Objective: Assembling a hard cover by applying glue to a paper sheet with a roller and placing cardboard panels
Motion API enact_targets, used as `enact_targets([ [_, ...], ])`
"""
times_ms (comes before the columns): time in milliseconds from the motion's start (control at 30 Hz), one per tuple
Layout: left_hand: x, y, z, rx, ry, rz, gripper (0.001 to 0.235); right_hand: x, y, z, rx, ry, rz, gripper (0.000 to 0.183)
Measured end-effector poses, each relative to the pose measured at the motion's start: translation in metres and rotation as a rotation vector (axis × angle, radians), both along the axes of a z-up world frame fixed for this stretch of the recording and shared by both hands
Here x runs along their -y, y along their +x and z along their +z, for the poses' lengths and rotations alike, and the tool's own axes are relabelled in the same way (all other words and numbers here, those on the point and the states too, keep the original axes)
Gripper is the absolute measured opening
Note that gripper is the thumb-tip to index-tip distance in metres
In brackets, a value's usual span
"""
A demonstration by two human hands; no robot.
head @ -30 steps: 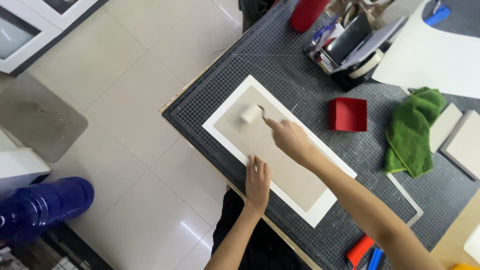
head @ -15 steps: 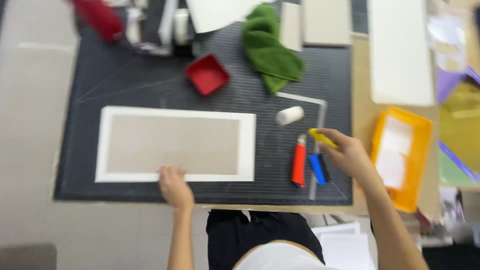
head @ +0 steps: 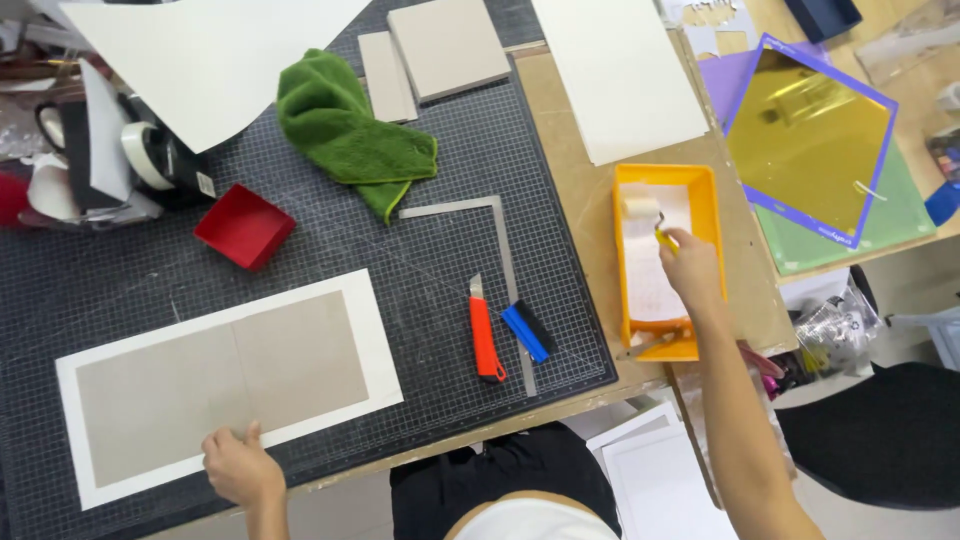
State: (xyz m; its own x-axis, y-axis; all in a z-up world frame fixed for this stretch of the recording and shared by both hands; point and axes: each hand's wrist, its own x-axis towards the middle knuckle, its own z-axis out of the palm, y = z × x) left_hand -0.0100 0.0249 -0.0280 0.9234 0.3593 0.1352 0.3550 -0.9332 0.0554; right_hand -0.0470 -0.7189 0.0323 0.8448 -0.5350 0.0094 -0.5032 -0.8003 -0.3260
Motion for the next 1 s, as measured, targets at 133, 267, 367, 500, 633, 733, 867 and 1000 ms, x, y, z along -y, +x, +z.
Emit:
enact_targets([
  [133,-0.005,-0.001,-0.006,0.032,-0.013,-0.022,0.032,0.003,-0.013,0.009,0.067,0.012,-0.014,0.032],
  [267,-0.004,0.002,-0.006,0.007,-0.029,-0.006,0.027,-0.023,-0.002,0.028,-0.186,-0.006,-0.06,0.037],
  [367,-0.004,0.003,-0.003,-0.029,-0.027,0.015,0.027,0.005,0.027,-0.001,-0.015,0.072,-0.092,0.032],
  [500,-0.009,0.003,-0.008,-0.037,-0.013,0.015,0.029,-0.023,-0.037,0.063,-0.017,0.1,-0.136,0.031],
  [633,-0.007,0.006,-0.005,-0.01,0.022,0.01,0.03,-0.057,-0.063,0.086,-0.363,0.127,-0.147,0.036],
  [733,-0.007,0.002,-0.006,0.0,0.006,-0.016,0.03,-0.039,-0.041,0.061,-0.213,0.086,-0.084,0.037],
  [867,-0.014,-0.005,-0.013,0.028,0.033,-0.053,0.029,-0.095,-0.052,0.159,-0.437,0.238,-0.21,0.038],
  [1000,-0.004,0.0,-0.009,0.022,0.05,-0.022,0.029,-0.081,-0.039,0.121,-0.597,0.202,-0.2,0.041],
])
